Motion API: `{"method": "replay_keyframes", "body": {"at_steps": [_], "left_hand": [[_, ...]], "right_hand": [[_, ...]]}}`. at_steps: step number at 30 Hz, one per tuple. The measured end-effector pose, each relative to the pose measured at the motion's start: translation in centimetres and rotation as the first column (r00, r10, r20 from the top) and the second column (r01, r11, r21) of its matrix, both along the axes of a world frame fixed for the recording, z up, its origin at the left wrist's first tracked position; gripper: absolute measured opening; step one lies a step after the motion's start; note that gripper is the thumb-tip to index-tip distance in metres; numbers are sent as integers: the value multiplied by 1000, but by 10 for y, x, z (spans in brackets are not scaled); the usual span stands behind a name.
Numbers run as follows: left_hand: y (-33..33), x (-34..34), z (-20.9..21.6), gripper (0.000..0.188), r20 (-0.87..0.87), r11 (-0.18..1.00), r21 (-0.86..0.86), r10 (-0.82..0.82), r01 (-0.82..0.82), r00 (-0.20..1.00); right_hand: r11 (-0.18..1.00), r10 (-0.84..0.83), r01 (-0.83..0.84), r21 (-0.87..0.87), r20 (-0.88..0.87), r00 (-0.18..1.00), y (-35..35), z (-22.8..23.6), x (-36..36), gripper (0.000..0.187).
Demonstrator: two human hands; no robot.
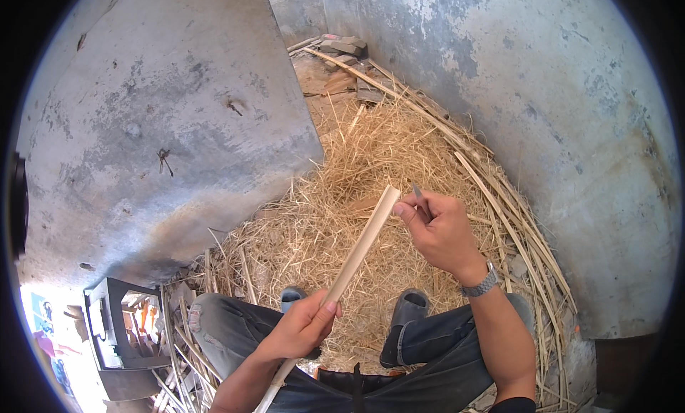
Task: The person whittles and scrapes a strip of bamboo using a small knife.
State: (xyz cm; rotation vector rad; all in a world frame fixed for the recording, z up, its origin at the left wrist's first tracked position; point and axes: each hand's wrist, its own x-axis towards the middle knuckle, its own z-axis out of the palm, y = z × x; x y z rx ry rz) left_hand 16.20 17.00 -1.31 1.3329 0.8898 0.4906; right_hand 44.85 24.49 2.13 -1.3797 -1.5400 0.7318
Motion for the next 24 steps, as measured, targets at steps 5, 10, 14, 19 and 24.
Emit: {"method": "replay_keyframes", "body": {"at_steps": [5,10,14,19,24], "left_hand": [[2,-5,2,26,-42,1000,-21,-10,9,999],[4,-6,0,26,55,1000,14,23,-24,998],[8,-10,4,26,17,999,44,22,-23,1000],[10,-14,8,28,-11,1000,2,18,-18,1000],[11,-10,18,33,-45,999,-33,-10,8,999]], "right_hand": [[965,-242,249,85,-87,966,6,8,14,14],[981,-190,189,-51,-6,982,-4,17,6,18],[1000,-15,17,-15,136,991,-10,6,-5,25],[1000,26,-28,10,174,984,-13,9,-16,24],[993,63,-49,-105,139,988,-10,2,-10,25]]}}
